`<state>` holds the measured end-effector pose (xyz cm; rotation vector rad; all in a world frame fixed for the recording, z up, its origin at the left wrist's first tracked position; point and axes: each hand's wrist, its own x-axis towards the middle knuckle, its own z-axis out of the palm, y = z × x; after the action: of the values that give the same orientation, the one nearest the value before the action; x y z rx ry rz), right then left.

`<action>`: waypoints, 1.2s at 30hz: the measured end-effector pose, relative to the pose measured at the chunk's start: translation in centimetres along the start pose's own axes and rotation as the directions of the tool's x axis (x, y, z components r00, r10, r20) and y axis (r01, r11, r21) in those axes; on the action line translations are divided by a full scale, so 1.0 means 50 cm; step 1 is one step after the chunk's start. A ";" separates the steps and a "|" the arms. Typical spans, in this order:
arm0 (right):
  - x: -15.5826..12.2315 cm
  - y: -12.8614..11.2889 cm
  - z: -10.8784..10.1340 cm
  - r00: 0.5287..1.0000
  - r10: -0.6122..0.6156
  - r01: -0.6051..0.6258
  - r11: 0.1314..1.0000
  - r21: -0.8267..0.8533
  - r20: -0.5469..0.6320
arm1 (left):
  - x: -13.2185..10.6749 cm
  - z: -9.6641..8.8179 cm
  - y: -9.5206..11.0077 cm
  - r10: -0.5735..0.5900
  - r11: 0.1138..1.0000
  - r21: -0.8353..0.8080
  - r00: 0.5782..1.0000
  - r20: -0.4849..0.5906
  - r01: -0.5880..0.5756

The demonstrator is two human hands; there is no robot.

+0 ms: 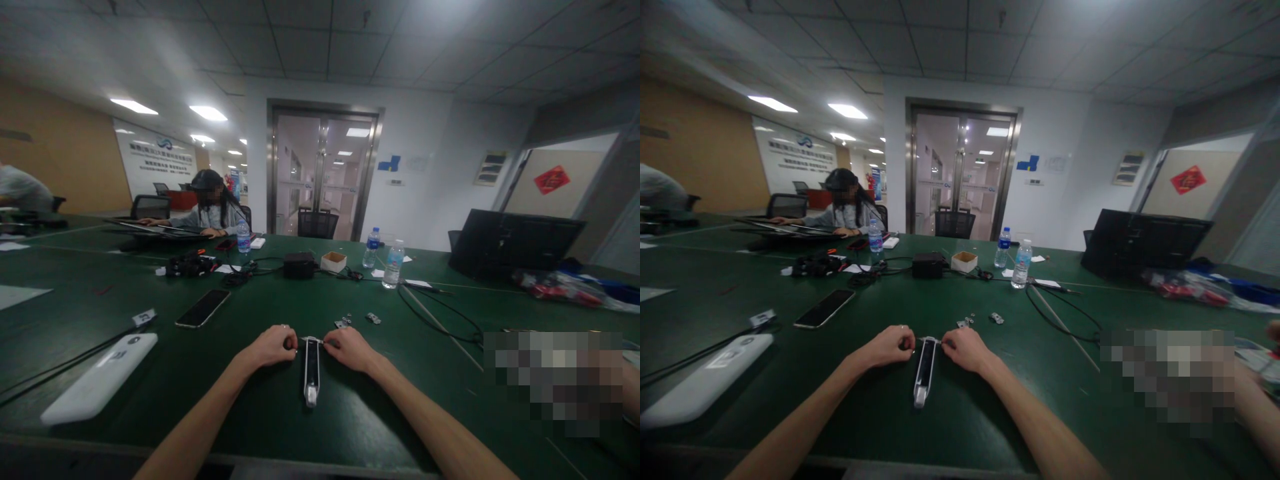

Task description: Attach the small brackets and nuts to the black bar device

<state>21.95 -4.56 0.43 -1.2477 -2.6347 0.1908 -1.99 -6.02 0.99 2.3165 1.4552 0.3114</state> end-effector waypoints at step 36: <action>0.001 -0.005 -0.002 1.000 0.012 -0.012 1.000 0.022 -0.003 | -0.008 -0.007 0.008 0.001 1.000 0.000 0.998 0.057 -0.001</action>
<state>21.76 -4.66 0.59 -1.2562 -2.6159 0.2198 -1.97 -6.46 1.48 2.3069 1.4263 0.2441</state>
